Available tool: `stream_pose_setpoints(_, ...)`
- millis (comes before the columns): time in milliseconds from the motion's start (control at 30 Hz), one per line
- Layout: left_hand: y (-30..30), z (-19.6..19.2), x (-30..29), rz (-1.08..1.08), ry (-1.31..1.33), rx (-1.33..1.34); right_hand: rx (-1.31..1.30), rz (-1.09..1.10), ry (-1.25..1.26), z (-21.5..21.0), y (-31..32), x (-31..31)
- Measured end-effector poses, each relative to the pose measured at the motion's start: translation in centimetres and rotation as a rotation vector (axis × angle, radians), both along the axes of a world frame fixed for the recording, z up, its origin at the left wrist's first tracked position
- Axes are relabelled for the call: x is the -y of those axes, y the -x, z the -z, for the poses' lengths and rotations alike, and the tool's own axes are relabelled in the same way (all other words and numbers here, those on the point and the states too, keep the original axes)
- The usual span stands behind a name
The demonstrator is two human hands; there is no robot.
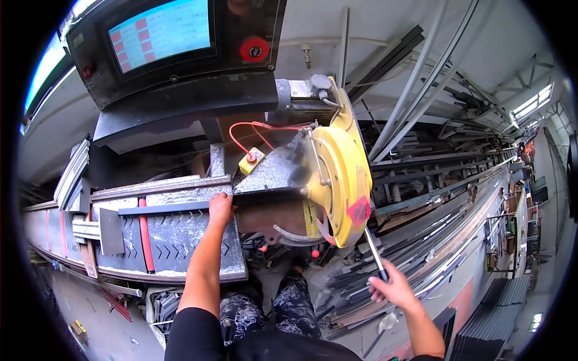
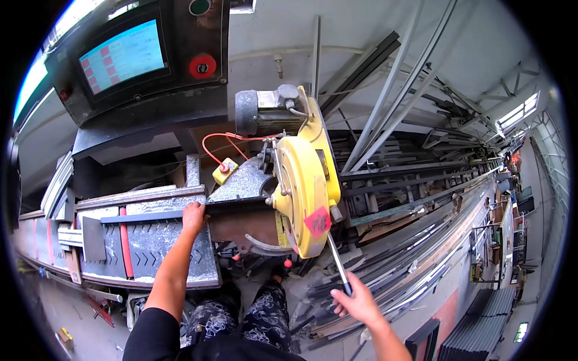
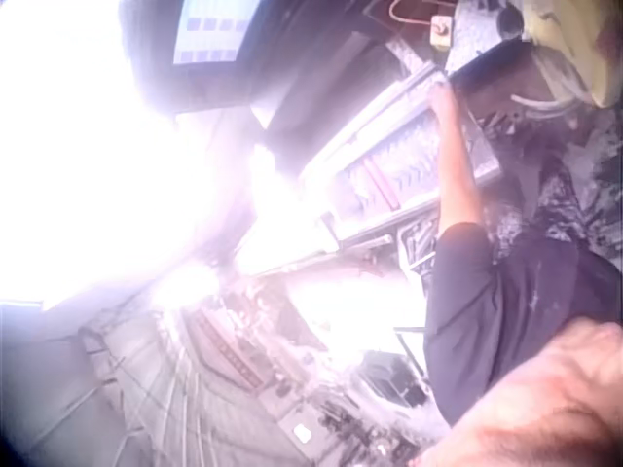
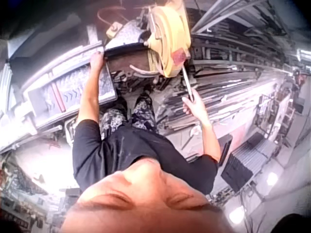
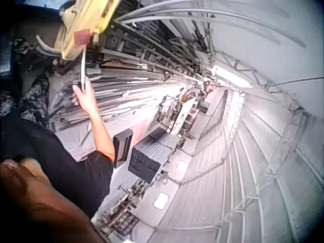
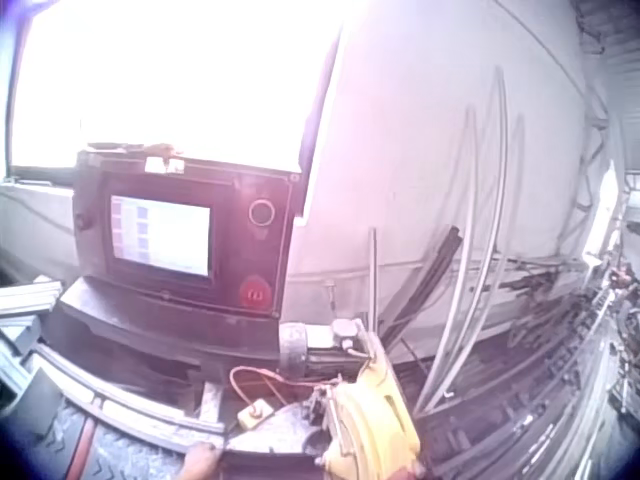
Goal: The person operates a miter saw to cut metal profiles, applies green protective tape and rubber seals to the frames, cuts the tape with scissors, and uses a measuring tape to check the dimensions of the assembled frames.
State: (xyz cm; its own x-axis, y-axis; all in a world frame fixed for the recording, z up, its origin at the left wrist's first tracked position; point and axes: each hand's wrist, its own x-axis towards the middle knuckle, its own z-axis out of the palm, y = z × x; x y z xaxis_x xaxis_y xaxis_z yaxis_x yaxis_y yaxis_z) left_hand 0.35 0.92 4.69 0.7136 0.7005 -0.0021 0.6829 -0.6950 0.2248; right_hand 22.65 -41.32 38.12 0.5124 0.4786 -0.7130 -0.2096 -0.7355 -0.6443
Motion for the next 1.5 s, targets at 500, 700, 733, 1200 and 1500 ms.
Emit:
stream_pose_setpoints(500, 0.8, 0.6, -0.5, 0.004, 0.010, -0.026, 0.254, 0.001, 0.120, 10.3, 2.4, 2.2)
stream_pose_setpoints(700, 0.2, 0.7, -0.5, 0.027, 0.011, -0.019, 0.257, 0.008, 0.117, 10.7, 2.4, 2.8)
stream_pose_setpoints(733, 0.2, 0.7, -0.5, 0.023, 0.019, -0.027, 0.254, 0.007, 0.115, 10.8, 2.4, 2.8)
stream_pose_setpoints(1200, 0.1, 1.0, -1.1, 0.050, 0.001, -0.011, 0.272, 0.016, 0.124, 11.4, 2.3, 2.9)
stream_pose_setpoints(1500, 1.0, 1.6, -1.0, 0.054, 0.006, 0.014, 0.270, -0.053, 0.118, 11.9, 2.3, 3.2)
